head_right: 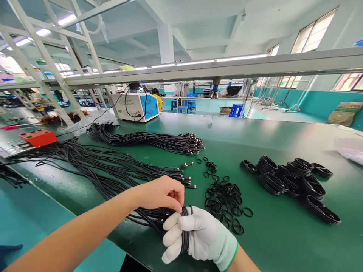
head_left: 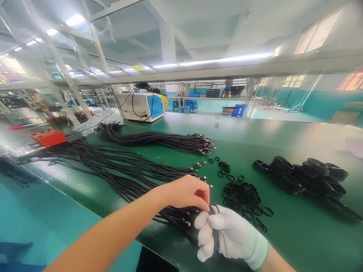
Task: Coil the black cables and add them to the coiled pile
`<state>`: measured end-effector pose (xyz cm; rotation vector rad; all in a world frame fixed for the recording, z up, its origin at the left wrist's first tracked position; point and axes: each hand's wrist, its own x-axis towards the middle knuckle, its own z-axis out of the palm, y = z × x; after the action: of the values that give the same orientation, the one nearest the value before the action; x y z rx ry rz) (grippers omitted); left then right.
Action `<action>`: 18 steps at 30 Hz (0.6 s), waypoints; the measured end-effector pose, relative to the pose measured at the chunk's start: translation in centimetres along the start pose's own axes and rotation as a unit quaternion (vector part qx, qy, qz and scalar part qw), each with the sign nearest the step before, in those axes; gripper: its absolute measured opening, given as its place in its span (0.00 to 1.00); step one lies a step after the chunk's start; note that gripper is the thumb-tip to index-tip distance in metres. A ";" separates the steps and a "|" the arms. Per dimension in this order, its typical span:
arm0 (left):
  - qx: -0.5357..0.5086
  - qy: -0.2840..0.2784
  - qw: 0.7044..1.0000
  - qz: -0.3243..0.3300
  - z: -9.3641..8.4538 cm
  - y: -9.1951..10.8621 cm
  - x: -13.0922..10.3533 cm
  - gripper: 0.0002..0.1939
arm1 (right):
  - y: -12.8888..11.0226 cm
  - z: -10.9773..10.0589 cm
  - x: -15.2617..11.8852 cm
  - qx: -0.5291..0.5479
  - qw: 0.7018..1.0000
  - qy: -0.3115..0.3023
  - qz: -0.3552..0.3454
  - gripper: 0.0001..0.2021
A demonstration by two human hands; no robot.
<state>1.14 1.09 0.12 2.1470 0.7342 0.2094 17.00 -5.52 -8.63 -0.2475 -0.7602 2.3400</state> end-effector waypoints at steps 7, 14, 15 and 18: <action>-0.168 0.103 0.979 -0.058 2.9 -1.2 -1.3 0.05 | -0.1 1.1 0.3 -0.018 0.999 0.017 -0.033 0.16; -0.172 0.264 0.949 -0.017 5.7 -1.7 -2.1 0.07 | -0.8 1.2 0.7 -0.139 0.986 0.014 -0.088 0.13; -0.176 0.263 0.949 -0.013 5.9 -1.8 -2.2 0.08 | -0.9 1.1 0.6 -0.154 0.984 0.012 -0.084 0.13; -0.202 0.228 0.953 -0.002 6.1 -1.9 -2.3 0.10 | -1.3 1.2 0.4 -0.203 0.976 0.014 -0.072 0.13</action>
<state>0.78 -3.32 -4.99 1.7171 0.8661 0.8027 16.96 -5.01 -6.84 -0.3874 -1.1984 2.0245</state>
